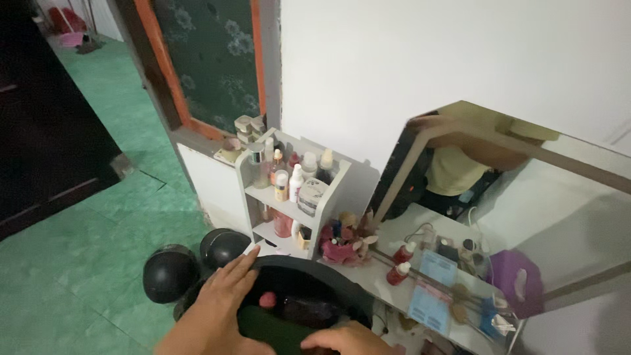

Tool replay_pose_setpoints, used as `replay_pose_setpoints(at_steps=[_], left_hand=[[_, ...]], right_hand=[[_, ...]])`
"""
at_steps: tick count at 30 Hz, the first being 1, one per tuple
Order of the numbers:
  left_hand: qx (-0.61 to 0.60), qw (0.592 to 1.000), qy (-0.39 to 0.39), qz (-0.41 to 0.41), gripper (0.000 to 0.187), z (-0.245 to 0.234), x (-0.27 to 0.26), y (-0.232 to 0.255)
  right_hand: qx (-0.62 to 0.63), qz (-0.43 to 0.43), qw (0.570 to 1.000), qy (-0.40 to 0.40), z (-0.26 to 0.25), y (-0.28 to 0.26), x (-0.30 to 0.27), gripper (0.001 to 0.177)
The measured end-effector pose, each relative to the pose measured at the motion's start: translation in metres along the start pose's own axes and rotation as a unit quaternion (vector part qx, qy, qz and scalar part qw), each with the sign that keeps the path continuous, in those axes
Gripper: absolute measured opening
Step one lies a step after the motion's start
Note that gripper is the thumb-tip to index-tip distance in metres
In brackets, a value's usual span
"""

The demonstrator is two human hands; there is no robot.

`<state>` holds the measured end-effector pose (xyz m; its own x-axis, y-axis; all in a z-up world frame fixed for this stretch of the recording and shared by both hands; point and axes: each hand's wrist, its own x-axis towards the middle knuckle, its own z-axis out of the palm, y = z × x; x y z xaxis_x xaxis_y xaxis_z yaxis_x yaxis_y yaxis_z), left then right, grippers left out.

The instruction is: The person packs a black backpack with daily essentials. They place a plastic bag containing colorful makeup sponges, several small bottles, a tube, and a small box into the backpack, then close it.

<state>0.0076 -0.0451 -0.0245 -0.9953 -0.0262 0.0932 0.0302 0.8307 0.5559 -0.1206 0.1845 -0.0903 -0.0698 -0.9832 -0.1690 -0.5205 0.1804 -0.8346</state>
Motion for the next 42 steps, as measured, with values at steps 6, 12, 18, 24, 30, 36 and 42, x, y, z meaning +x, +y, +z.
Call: replay_pose_setpoints(at_steps=[6,12,18,24,30,36,42], left_hand=[[-0.021,0.996,-0.055,-0.061,0.093,-0.006,-0.007,0.001],[-0.028,0.999,-0.030,-0.023,0.106,-0.012,-0.002,0.006],[-0.038,0.994,0.001,0.107,0.084,-0.032,0.007,0.011],[0.113,0.990,0.072,0.050,0.050,-0.051,0.073,0.026],[0.246,0.969,-0.027,-0.003,0.071,-0.034,0.151,0.027],[0.275,0.961,-0.029,0.020,0.048,-0.009,0.177,0.011],[0.266,0.963,-0.035,0.027,0.052,-0.010,0.183,0.014]], right_hand=[[0.059,0.057,0.996,0.035,0.000,-0.007,-0.001,0.038],[0.071,0.095,0.992,0.042,0.004,-0.015,0.000,0.039],[0.001,0.109,0.991,0.074,0.003,-0.033,-0.004,0.034],[0.055,0.160,0.984,0.061,0.000,-0.039,-0.005,0.032],[0.060,0.126,0.985,0.097,0.012,-0.013,-0.013,0.034],[0.029,0.115,0.976,0.180,0.028,0.023,-0.026,0.033],[0.059,0.145,0.978,0.141,0.025,0.031,-0.029,0.032]])
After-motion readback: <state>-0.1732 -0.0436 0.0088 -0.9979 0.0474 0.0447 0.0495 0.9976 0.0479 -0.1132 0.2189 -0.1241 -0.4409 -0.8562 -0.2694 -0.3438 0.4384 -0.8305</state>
